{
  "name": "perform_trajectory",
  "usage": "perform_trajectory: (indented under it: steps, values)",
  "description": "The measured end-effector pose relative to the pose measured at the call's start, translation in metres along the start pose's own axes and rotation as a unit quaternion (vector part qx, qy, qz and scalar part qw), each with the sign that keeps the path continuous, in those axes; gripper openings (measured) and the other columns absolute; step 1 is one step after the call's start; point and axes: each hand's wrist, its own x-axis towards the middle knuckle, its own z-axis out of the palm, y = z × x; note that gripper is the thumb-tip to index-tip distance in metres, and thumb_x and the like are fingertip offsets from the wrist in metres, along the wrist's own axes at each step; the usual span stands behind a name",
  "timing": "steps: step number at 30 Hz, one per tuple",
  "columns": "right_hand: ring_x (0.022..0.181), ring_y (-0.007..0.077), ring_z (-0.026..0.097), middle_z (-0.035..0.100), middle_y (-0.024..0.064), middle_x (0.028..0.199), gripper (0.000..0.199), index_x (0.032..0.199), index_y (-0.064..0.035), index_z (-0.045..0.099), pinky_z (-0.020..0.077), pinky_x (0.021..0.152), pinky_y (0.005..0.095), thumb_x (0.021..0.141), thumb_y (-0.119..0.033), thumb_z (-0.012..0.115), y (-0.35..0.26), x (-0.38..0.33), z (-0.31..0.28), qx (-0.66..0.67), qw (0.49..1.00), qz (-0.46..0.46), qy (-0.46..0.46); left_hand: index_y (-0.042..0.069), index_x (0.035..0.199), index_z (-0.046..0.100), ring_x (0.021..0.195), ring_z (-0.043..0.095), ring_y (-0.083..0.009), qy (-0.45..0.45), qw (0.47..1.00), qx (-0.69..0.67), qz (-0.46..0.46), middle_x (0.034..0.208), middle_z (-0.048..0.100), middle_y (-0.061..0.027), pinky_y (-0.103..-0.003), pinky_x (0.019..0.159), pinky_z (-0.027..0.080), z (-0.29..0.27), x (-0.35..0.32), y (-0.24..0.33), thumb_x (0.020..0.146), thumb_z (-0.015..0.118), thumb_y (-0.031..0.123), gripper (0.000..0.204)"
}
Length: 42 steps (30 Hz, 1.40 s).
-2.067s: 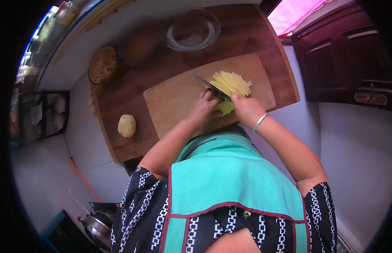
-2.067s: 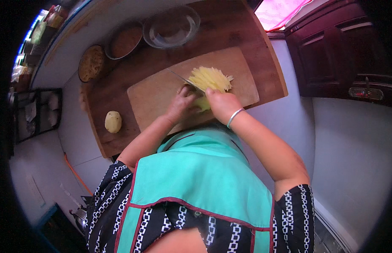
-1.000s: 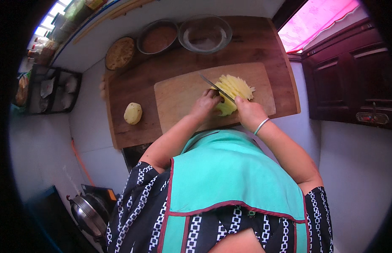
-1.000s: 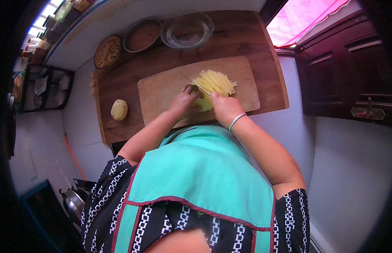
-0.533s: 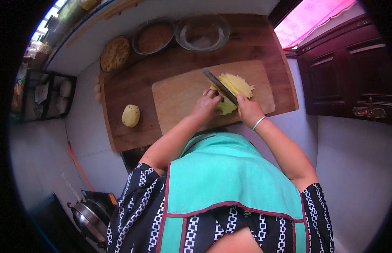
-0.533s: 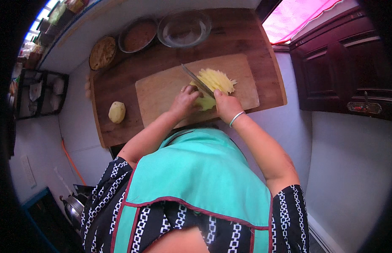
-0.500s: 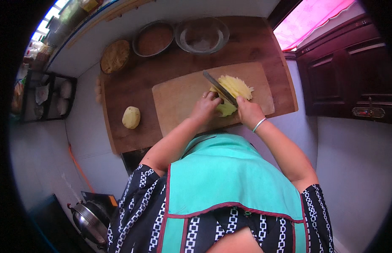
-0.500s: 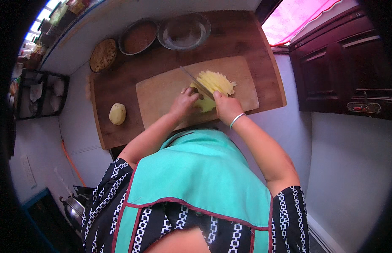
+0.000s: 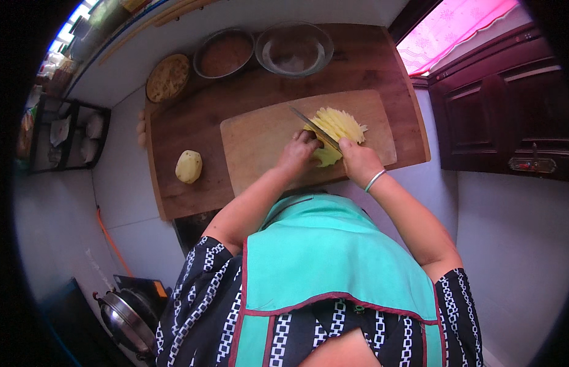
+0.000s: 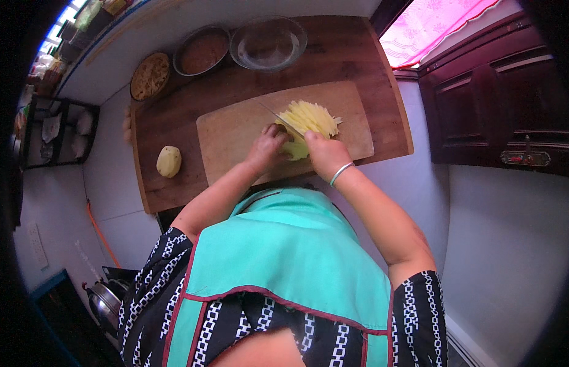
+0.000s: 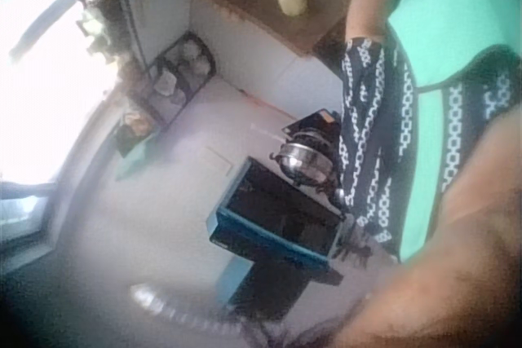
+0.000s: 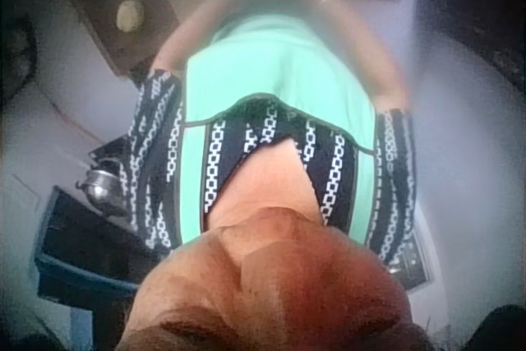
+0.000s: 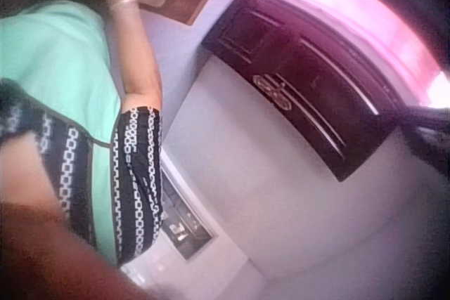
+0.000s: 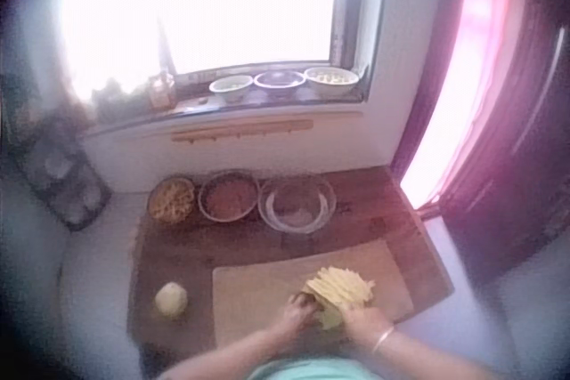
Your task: The person collects potato peels into a bucket, washes a glass bowl, and then slices peeled potatoes into thin strips using a cleaver on a wooden cutting board.
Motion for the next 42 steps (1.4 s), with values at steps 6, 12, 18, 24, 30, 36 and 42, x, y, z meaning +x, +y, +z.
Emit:
perform_trajectory:
  steps: [6, 12, 18, 24, 30, 36, 42]
  values:
    - [0.077, 0.0425, 0.059, 0.059, 0.0232, 0.095, 0.012, 0.095, -0.0032, 0.043, 0.0485, 0.067, 0.0486, 0.086, -0.010, 0.038, -0.008, 0.005, -0.002, -0.012, 0.998, 0.018, -0.054, 0.013, 0.104, 0.059, 0.112, 0.044, -0.0349, -0.024, 0.999, -0.002, -0.023, 0.116, 0.050, -0.0138, -0.042, 0.090, 0.044, -0.003, 0.000, 0.003, 0.062, 0.074, 0.020, 0.045]
    - [0.074, 0.0415, 0.060, 0.059, 0.0223, 0.091, 0.012, 0.095, -0.0038, 0.043, 0.0487, 0.063, 0.0485, 0.084, -0.007, 0.040, 0.002, 0.000, 0.007, 0.017, 0.999, -0.017, 0.023, 0.012, 0.104, 0.059, 0.113, 0.044, -0.0331, -0.011, 1.000, 0.005, 0.002, 0.120, 0.048, -0.0124, -0.041, 0.087, 0.046, 0.000, -0.002, -0.001, 0.065, 0.072, 0.018, 0.042]
    - [0.072, 0.0416, 0.060, 0.059, 0.0209, 0.088, 0.014, 0.096, -0.0032, 0.043, 0.0491, 0.062, 0.0473, 0.082, -0.008, 0.044, -0.012, 0.005, -0.006, -0.029, 0.999, 0.011, -0.040, 0.013, 0.105, 0.059, 0.116, 0.041, -0.0343, -0.024, 0.999, -0.028, -0.034, 0.121, 0.047, -0.0142, -0.042, 0.091, 0.044, -0.003, -0.003, 0.005, 0.064, 0.073, 0.019, 0.044]
    - [0.073, 0.0416, 0.060, 0.060, 0.0214, 0.086, 0.015, 0.095, -0.0026, 0.043, 0.0490, 0.062, 0.0476, 0.081, -0.008, 0.045, 0.003, 0.005, 0.014, 0.013, 0.999, -0.019, 0.026, 0.013, 0.106, 0.059, 0.114, 0.043, -0.0343, -0.015, 1.000, -0.004, -0.010, 0.122, 0.048, -0.0126, -0.042, 0.089, 0.045, 0.000, -0.006, 0.000, 0.064, 0.072, 0.020, 0.045]
    - [0.073, 0.0409, 0.060, 0.059, 0.0218, 0.085, 0.015, 0.094, -0.0032, 0.042, 0.0484, 0.062, 0.0482, 0.080, -0.007, 0.047, -0.019, 0.004, -0.008, -0.013, 1.000, -0.004, -0.019, 0.014, 0.107, 0.059, 0.112, 0.046, -0.0339, 0.009, 0.999, 0.006, -0.035, 0.119, 0.050, -0.0134, -0.042, 0.087, 0.046, -0.005, -0.010, 0.009, 0.065, 0.071, 0.021, 0.044]
    - [0.073, 0.0406, 0.060, 0.060, 0.0224, 0.084, 0.014, 0.094, -0.0024, 0.044, 0.0490, 0.061, 0.0473, 0.080, -0.006, 0.046, -0.002, 0.002, 0.016, 0.012, 1.000, -0.010, 0.022, 0.014, 0.107, 0.059, 0.112, 0.045, -0.0333, 0.008, 1.000, 0.007, -0.029, 0.119, 0.049, -0.0135, -0.041, 0.087, 0.046, -0.001, -0.011, 0.005, 0.065, 0.072, 0.021, 0.044]
    - [0.073, 0.0392, 0.061, 0.059, 0.0224, 0.085, 0.014, 0.094, -0.0025, 0.044, 0.0496, 0.062, 0.0465, 0.080, -0.005, 0.046, -0.023, 0.005, -0.013, -0.023, 0.999, -0.008, -0.029, 0.013, 0.104, 0.060, 0.109, 0.047, -0.0321, 0.032, 0.999, -0.002, -0.033, 0.118, 0.050, -0.0116, -0.041, 0.085, 0.046, -0.002, -0.012, 0.009, 0.063, 0.073, 0.017, 0.044]
